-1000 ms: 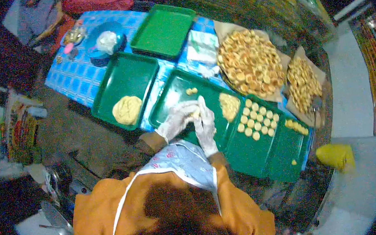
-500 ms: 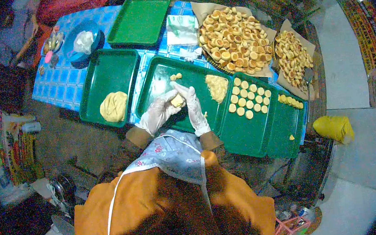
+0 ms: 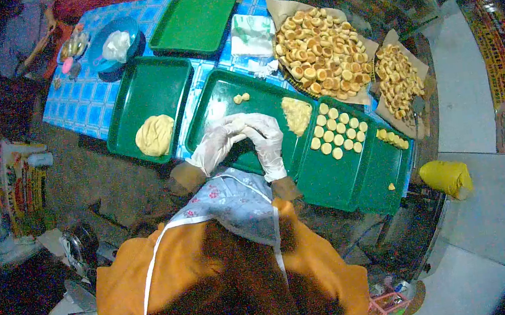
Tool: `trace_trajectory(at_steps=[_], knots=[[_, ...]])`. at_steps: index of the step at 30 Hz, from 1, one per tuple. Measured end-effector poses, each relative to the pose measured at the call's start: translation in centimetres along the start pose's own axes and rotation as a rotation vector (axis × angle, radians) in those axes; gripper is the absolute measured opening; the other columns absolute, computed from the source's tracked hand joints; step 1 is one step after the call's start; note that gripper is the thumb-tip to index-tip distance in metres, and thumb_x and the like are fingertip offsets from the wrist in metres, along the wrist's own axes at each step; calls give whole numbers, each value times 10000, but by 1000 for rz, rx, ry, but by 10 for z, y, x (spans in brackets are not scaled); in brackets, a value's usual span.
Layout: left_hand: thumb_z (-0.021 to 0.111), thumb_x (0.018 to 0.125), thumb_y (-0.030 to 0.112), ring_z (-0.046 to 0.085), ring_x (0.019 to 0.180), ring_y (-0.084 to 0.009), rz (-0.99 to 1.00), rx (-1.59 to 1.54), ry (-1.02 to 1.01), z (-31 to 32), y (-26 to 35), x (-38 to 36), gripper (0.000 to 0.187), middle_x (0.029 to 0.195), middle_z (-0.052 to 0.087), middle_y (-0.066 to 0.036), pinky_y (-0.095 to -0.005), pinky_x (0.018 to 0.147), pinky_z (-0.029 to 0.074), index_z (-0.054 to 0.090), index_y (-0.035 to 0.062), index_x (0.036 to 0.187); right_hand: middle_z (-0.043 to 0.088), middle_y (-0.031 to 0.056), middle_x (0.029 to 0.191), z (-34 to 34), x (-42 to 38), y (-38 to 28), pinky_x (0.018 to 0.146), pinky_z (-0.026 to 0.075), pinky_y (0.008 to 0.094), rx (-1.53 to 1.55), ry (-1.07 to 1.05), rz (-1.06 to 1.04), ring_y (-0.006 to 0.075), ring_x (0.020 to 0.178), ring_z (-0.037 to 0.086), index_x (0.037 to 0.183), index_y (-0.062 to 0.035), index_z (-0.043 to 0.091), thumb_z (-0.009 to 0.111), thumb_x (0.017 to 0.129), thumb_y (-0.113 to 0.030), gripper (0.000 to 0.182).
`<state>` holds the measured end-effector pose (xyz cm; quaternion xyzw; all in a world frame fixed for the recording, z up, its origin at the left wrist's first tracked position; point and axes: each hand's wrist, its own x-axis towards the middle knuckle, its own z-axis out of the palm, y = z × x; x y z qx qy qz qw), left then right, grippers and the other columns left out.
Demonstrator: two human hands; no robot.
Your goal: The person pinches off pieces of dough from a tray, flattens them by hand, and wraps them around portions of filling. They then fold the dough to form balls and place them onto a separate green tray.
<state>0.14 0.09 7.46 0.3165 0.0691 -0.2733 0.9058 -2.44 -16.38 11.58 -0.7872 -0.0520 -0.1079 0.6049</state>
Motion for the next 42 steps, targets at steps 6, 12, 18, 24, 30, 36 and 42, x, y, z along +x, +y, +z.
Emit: trace_trajectory(at_steps=[6, 12, 18, 24, 30, 36, 42], knots=[[539, 1020, 16, 652, 1141, -222, -29, -114, 107, 10, 8, -9, 454, 1271, 620, -172, -292, 956, 575, 430, -98, 1446, 721, 92, 1091, -1, -6, 1, 907, 505, 382, -400, 8, -270, 272, 1010, 640, 1038, -103, 777, 795, 791, -91, 247], [548, 1022, 9, 634, 1169, -239, 317, 578, -71, -41, -19, 10, 471, 1268, 616, -176, -295, 988, 564, 409, -89, 1460, 702, 79, 1173, 3, -12, 1, 876, 507, 341, -154, 96, -148, 236, 1020, 631, 1147, -95, 759, 788, 810, -95, 338], [537, 1025, 27, 622, 1127, -203, 215, 514, -109, 20, 12, -18, 310, 1228, 633, -105, -255, 979, 523, 560, -34, 1328, 658, 83, 1301, 4, -14, 10, 944, 495, 299, 135, -33, 99, 175, 1099, 621, 1313, -66, 694, 781, 852, -126, 473], [521, 1031, 69, 619, 1155, -236, 30, 189, -276, 44, 33, -27, 244, 1216, 643, -118, -340, 1031, 494, 608, -33, 1236, 657, 80, 1344, 9, -17, 9, 1025, 468, 303, 351, -52, 279, 166, 1199, 602, 1321, -33, 685, 727, 898, -130, 435], [553, 1030, 75, 623, 1170, -226, 356, 1012, -227, 18, 22, -39, 304, 1276, 616, -134, -323, 1025, 526, 563, -45, 1309, 683, 107, 1267, 7, -18, 11, 1032, 468, 354, 107, -38, 45, 229, 1167, 612, 1317, -71, 697, 741, 882, -151, 444], [570, 1022, 54, 641, 1154, -219, 151, 429, -102, -10, -3, -25, 349, 1258, 614, -144, -320, 1009, 558, 520, -44, 1354, 676, 120, 1187, 5, -22, -11, 949, 475, 433, -588, -21, -336, 300, 1064, 599, 1290, -118, 721, 713, 896, -199, 403], [566, 1026, 70, 639, 1169, -238, -71, -110, -24, 13, 8, -24, 305, 1237, 616, -148, -351, 1028, 559, 543, -39, 1310, 687, 181, 1267, 16, -26, -17, 1067, 442, 359, 114, 92, 98, 244, 1188, 617, 1340, -28, 668, 641, 959, -152, 401]])
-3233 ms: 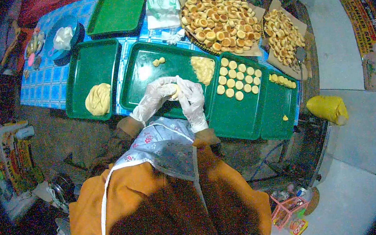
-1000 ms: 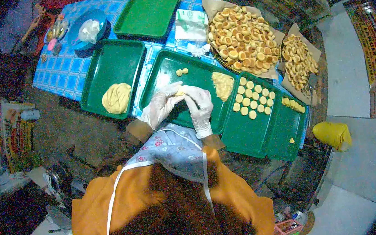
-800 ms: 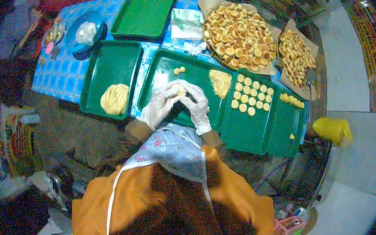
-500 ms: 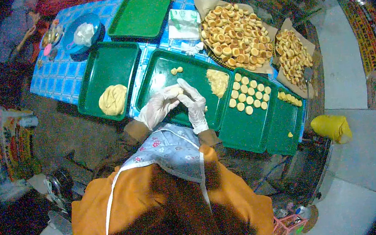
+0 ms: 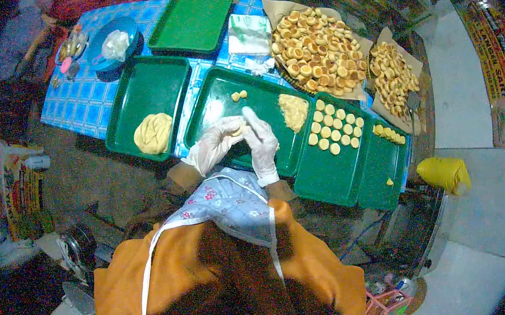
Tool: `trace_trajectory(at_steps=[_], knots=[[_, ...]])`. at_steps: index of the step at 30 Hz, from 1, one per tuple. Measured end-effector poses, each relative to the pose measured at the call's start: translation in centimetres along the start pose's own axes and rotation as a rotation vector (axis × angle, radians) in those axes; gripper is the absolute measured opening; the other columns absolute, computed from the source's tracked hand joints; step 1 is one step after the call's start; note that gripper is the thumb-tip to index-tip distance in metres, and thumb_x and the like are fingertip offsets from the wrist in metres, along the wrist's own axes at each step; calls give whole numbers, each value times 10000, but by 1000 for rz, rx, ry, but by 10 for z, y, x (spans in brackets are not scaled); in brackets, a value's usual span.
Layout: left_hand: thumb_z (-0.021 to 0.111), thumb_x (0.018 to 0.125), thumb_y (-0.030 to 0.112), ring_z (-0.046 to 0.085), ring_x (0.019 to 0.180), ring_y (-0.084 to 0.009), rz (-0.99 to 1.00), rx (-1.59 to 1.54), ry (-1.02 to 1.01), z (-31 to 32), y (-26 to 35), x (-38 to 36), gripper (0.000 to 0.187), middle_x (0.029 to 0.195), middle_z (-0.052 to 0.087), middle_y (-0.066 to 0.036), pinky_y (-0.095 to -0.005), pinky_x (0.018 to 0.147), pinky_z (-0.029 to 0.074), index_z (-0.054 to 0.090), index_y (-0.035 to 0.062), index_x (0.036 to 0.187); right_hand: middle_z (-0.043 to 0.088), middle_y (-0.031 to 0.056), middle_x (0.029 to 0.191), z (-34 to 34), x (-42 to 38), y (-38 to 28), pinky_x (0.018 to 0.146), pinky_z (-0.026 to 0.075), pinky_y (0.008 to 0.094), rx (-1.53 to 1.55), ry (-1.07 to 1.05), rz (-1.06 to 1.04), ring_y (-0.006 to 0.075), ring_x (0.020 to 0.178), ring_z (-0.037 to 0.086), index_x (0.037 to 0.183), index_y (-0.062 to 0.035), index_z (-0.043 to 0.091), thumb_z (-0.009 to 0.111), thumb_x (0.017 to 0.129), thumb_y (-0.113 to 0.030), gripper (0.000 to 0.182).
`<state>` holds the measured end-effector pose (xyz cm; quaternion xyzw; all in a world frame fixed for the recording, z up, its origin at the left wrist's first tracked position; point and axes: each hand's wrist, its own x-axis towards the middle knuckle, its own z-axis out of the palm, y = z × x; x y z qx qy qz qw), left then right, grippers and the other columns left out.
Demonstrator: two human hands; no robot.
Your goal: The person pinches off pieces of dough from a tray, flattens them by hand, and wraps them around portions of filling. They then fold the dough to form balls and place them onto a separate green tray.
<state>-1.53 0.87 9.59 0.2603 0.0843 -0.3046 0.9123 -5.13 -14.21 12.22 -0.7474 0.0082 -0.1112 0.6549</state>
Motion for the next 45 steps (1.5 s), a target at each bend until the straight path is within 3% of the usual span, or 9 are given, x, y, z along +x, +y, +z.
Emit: trace_trajectory(at_steps=[4, 10, 14, 21, 25, 31, 32, 37, 45], knots=[[600, 1018, 111, 651, 1139, -226, 7, 80, -64, 9, 1, -4, 318, 1217, 631, -128, -370, 1026, 563, 557, -38, 1296, 614, 206, 1388, -1, -1, 30, 1108, 426, 354, 800, -56, 313, 234, 1249, 600, 1363, 126, 564, 633, 962, -134, 482], [619, 999, 110, 678, 1034, -188, -22, 267, 44, 4, 2, -1, 260, 1109, 670, -97, -349, 948, 587, 623, -23, 1223, 672, 161, 1315, -3, 3, 15, 1094, 423, 378, 288, -114, 181, 269, 1224, 610, 1311, 23, 655, 598, 982, -202, 403], [668, 951, 96, 680, 998, -166, 68, 298, -19, 4, 3, -4, 226, 1084, 688, -96, -305, 885, 576, 674, -26, 1141, 684, 170, 1263, -5, 7, 7, 1006, 431, 433, -551, -121, -399, 314, 1145, 610, 1238, -78, 716, 600, 969, -282, 357], [667, 923, 86, 677, 967, -145, 5, 351, 60, 26, 7, -10, 181, 1041, 693, -80, -288, 860, 572, 689, -14, 1074, 678, 111, 1306, -22, 10, 10, 1080, 400, 432, -101, -245, -166, 297, 1216, 591, 1244, -119, 730, 517, 1017, -364, 396], [657, 929, 73, 668, 972, -148, 63, 213, 15, 23, 2, -8, 149, 1042, 682, -62, -305, 877, 566, 683, 1, 1057, 666, 138, 1314, -20, 4, 1, 1096, 382, 414, -311, -179, -165, 306, 1242, 566, 1282, -123, 716, 464, 1053, -441, 465], [563, 1060, 249, 633, 1029, -145, 237, -333, 148, 16, -4, 16, 250, 1135, 651, -42, -342, 963, 531, 619, 50, 1201, 545, 158, 1477, 7, -4, 2, 1201, 278, 410, -15, -241, -39, 289, 1414, 435, 1427, -53, 599, 295, 1088, -546, 671], [458, 1106, 366, 627, 1098, -169, 282, -362, -453, -11, -12, 29, 397, 1217, 637, -55, -358, 1005, 519, 540, 62, 1348, 440, 181, 1568, 11, 0, -9, 1246, 189, 408, 19, -369, -31, 297, 1495, 331, 1525, -28, 463, 217, 1062, -649, 813], [358, 1125, 390, 508, 1354, -244, 223, -62, -86, 27, -16, 19, 524, 1459, 512, -107, -390, 1162, 407, 381, 38, 1513, 148, 95, 1715, 36, 45, -20, 1266, 101, 425, 600, -102, 163, 299, 1579, 114, 1643, -80, 172, 196, 1010, -744, 917], [542, 1060, 188, 578, 1293, -264, 271, -34, 20, 26, 3, 11, 443, 1380, 586, -155, -406, 1105, 483, 483, -39, 1436, 297, 200, 1654, 22, 52, -6, 1128, 407, 434, 320, 57, -241, 307, 1404, 491, 1576, -34, 328, 328, 1070, -571, 738]])
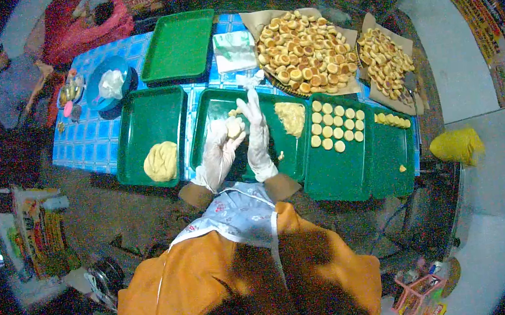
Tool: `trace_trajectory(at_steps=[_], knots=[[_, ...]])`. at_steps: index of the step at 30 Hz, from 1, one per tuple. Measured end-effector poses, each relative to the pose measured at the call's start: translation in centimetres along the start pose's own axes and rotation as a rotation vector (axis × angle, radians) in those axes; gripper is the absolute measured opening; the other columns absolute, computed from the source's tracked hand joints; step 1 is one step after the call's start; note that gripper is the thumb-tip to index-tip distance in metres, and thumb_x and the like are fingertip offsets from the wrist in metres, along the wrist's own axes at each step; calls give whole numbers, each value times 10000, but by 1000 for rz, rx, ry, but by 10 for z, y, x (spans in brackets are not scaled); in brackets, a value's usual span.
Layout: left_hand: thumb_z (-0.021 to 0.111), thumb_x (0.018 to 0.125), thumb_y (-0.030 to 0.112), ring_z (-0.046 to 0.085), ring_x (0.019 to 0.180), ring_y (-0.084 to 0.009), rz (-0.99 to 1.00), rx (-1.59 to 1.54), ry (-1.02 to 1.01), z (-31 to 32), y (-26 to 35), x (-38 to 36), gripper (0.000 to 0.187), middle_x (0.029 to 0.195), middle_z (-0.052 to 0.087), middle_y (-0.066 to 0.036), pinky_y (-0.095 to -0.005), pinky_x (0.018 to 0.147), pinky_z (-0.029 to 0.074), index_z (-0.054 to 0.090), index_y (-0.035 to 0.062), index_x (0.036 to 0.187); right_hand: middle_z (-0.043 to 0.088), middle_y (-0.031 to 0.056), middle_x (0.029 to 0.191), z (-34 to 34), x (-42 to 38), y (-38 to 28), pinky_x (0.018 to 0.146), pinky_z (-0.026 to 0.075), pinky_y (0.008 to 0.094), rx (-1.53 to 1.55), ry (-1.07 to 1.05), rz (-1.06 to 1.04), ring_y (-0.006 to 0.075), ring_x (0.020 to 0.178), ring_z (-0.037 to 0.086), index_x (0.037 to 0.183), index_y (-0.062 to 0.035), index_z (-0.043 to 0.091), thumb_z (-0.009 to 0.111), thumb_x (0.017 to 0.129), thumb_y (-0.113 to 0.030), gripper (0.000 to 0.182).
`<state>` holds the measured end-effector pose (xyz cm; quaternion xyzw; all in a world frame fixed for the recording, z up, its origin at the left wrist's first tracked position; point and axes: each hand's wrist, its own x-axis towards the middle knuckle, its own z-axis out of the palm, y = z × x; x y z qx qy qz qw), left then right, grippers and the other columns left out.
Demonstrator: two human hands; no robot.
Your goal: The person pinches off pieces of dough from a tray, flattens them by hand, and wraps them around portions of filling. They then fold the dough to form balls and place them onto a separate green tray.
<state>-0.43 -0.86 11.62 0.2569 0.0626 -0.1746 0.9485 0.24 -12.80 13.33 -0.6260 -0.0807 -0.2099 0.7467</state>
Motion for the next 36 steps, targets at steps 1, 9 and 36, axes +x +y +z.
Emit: trace_trajectory(at_steps=[1, 9, 36], knots=[[534, 1064, 182, 577, 1295, -265, 22, 30, 2, -1, 0, 1, 442, 1385, 584, -155, -412, 1105, 483, 476, -42, 1441, 358, 209, 1616, -2, -11, 2, 1114, 417, 437, -95, -11, 32, 321, 1379, 511, 1567, -41, 356, 339, 1064, -573, 733], [460, 1088, 113, 559, 1299, -248, -98, -303, -77, 6, 0, 8, 372, 1390, 560, -156, -376, 1099, 486, 471, -41, 1427, 634, 123, 1385, -16, -15, -15, 1079, 402, 428, -639, -110, -228, 311, 1193, 574, 1519, -12, 460, 756, 821, -210, 784], [535, 1069, 176, 636, 1113, -234, -105, -32, 0, -6, -1, 14, 263, 1222, 636, -108, -381, 994, 536, 562, 35, 1289, 508, 133, 1545, -35, -26, 0, 1109, 405, 413, -570, -210, -55, 306, 1255, 559, 1496, -54, 510, 863, 738, -199, 848]])
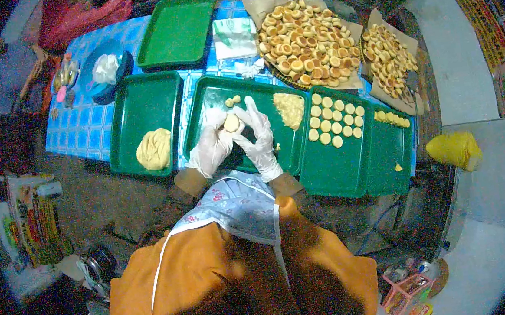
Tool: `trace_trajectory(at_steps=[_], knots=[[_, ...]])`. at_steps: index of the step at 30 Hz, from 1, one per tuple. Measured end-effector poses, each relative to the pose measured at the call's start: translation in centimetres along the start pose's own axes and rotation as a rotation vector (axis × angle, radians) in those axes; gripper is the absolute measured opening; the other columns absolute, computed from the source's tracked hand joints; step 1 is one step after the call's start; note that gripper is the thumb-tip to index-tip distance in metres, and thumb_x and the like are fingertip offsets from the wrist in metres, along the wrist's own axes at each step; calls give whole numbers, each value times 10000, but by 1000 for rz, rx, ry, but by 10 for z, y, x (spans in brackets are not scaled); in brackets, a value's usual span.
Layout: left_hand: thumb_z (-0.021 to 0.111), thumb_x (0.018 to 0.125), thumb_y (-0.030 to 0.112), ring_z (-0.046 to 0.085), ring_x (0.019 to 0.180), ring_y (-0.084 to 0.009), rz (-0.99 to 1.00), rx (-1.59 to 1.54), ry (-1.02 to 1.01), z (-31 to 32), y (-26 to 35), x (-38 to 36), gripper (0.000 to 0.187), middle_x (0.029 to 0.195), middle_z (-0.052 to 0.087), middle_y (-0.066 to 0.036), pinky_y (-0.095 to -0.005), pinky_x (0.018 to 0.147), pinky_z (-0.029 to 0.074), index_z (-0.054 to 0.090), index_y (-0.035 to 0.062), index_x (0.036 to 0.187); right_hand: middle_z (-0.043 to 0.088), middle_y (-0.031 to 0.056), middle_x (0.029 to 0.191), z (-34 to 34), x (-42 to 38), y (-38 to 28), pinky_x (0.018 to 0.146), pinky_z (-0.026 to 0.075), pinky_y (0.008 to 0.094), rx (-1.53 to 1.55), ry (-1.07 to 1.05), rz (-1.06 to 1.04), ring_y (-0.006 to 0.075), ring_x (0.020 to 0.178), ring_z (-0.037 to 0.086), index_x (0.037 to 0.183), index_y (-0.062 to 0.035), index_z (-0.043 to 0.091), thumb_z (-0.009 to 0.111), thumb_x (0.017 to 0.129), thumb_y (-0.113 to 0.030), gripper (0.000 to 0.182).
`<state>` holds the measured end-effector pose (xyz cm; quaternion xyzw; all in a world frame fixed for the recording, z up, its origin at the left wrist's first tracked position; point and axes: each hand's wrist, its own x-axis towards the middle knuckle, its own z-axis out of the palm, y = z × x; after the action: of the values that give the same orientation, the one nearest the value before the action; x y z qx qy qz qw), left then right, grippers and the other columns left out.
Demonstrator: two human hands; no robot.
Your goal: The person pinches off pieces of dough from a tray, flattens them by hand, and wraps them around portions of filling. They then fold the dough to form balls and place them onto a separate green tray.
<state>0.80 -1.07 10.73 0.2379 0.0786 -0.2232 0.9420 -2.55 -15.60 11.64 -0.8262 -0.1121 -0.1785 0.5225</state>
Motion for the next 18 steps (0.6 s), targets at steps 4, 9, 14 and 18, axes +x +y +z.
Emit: trace_trajectory(at_steps=[4, 9, 14, 18], knots=[[570, 1029, 94, 611, 1071, -163, 186, 526, -256, 9, 5, -7, 146, 1146, 633, -62, -295, 968, 497, 625, 35, 1151, 563, 123, 1495, 2, -5, 5, 1098, 421, 393, 38, 5, 23, 292, 1213, 590, 1549, -54, 426, 869, 742, -211, 934], [494, 1058, 89, 541, 1275, -288, 114, 436, -233, -12, -2, 0, 335, 1369, 545, -164, -426, 1117, 451, 489, -13, 1377, 567, 115, 1489, -3, -1, 0, 1101, 419, 386, 75, -66, 56, 289, 1221, 579, 1551, -50, 424, 853, 759, -213, 915], [536, 1062, 145, 597, 1191, -229, -28, 151, -45, -8, -8, 3, 315, 1259, 612, -131, -359, 1105, 465, 536, -30, 1324, 545, 137, 1508, -4, -1, -4, 1132, 381, 411, 14, -29, -5, 301, 1277, 550, 1548, -37, 424, 805, 818, -245, 849], [491, 1075, 154, 547, 1296, -308, -24, -182, 25, 2, -7, 2, 390, 1377, 555, -191, -449, 1159, 424, 476, -34, 1417, 458, 188, 1569, -2, -10, -7, 1161, 346, 427, 2, 5, 18, 321, 1371, 486, 1547, -6, 407, 711, 895, -204, 746]])
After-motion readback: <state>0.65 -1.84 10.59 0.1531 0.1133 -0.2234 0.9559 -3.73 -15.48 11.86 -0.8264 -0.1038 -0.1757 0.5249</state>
